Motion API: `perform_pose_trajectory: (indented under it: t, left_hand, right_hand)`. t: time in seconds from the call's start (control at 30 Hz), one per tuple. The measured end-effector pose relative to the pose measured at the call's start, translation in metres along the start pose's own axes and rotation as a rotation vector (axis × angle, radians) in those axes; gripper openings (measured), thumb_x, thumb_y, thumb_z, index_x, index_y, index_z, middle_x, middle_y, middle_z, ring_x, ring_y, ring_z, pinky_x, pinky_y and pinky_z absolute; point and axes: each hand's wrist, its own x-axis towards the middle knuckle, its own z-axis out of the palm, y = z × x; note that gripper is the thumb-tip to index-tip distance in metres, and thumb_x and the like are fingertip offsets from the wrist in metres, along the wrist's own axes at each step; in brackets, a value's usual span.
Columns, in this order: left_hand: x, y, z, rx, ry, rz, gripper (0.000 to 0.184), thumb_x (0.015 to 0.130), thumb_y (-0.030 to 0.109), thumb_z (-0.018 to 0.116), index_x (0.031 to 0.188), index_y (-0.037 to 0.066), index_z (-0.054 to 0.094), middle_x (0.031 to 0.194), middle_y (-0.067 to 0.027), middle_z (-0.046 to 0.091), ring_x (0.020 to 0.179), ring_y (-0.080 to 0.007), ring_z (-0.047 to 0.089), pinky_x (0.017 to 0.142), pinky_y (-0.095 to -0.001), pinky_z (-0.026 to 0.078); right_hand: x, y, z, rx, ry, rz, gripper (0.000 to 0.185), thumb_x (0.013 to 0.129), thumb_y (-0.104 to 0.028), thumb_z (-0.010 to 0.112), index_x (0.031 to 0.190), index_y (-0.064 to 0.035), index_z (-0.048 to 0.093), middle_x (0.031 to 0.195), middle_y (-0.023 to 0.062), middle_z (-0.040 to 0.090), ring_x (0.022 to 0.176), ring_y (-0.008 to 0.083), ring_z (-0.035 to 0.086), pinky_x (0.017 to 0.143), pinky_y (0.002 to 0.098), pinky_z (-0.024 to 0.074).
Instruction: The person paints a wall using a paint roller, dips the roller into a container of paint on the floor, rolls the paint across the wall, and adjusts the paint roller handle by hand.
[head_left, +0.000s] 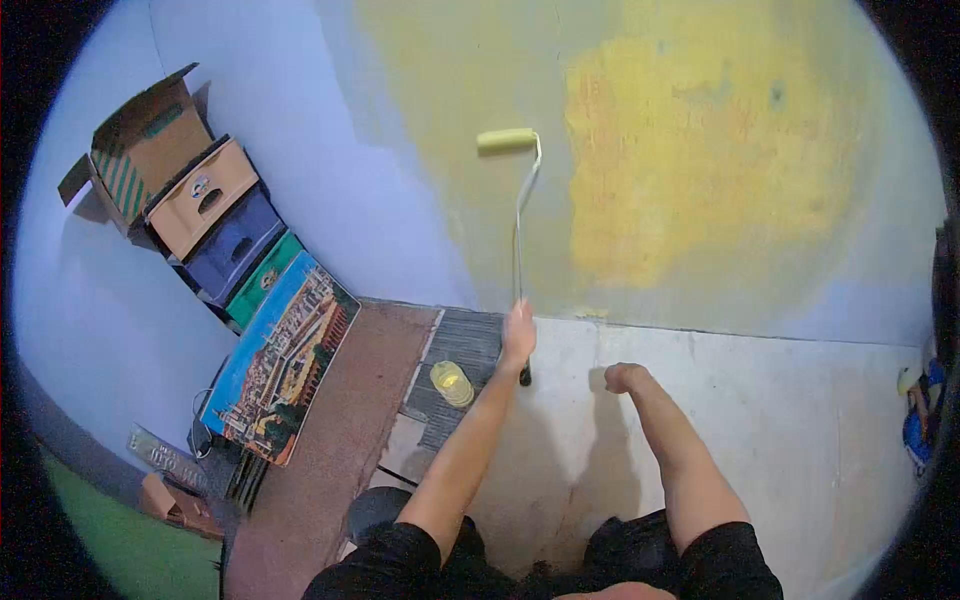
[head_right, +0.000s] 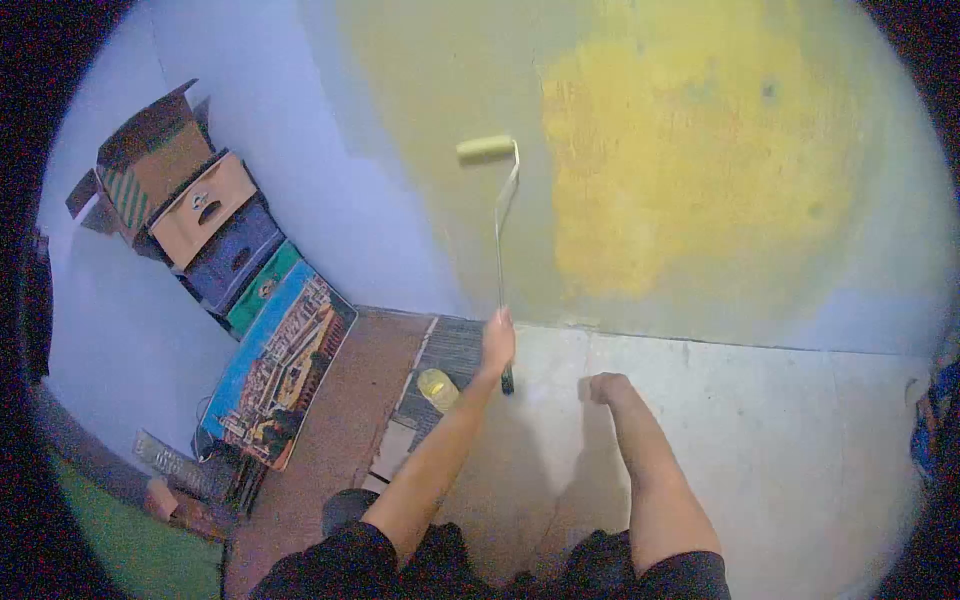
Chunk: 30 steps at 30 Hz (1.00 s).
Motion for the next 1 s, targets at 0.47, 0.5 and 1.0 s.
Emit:
perform_pose_trajectory:
  t: [0.47, 0.5, 1.0]
  left_hand:
    - [-0.068, -0.162, -0.001, 0.37, -0.199, 0.092, 0.026, 0.093, 0.025, 0.041, 0.11, 0.009, 0.054, 0.105, -0.0181, 0.06, 0.089, -0.0399, 0.059, 0.071, -0.0503, 0.048]
    - [-0.057, -0.15, -0.007, 0.386, -0.145, 0.119, 0.026, 0.093, 0.024, 0.04, 0.109, 0.009, 0.054, 0.103, -0.0181, 0.061, 0.088, -0.0402, 0.059, 0.07, -0.0508, 0.048]
    - [-0.009, 0.005, -0.003, 0.163, -0.107, 0.069, 0.025, 0.093, 0.019, 0.041, 0.106, 0.007, 0.059, 0.097, -0.0182, 0.063, 0.092, -0.0396, 0.059, 0.076, -0.0491, 0.046]
  right_hand:
    - [0.041, 0.011, 0.036, -0.023, 0.009, 0.036, 0.03, 0.073, -0.018, 0.056, 0.099, -0.008, 0.067, 0.106, 0.013, 0.065, 0.095, 0.0277, 0.063, 0.077, 0.0382, 0.0518]
    - [0.039, 0.01, 0.033, -0.019, 0.021, 0.007, 0.03, 0.071, -0.017, 0.056, 0.098, -0.0074, 0.067, 0.105, 0.0121, 0.065, 0.094, 0.0272, 0.064, 0.076, 0.0384, 0.052]
    - [0.049, 0.0, 0.029, -0.013, 0.039, -0.066, 0.023, 0.074, -0.017, 0.057, 0.09, -0.0043, 0.067, 0.101, 0.0132, 0.067, 0.094, 0.0291, 0.064, 0.076, 0.0421, 0.0517]
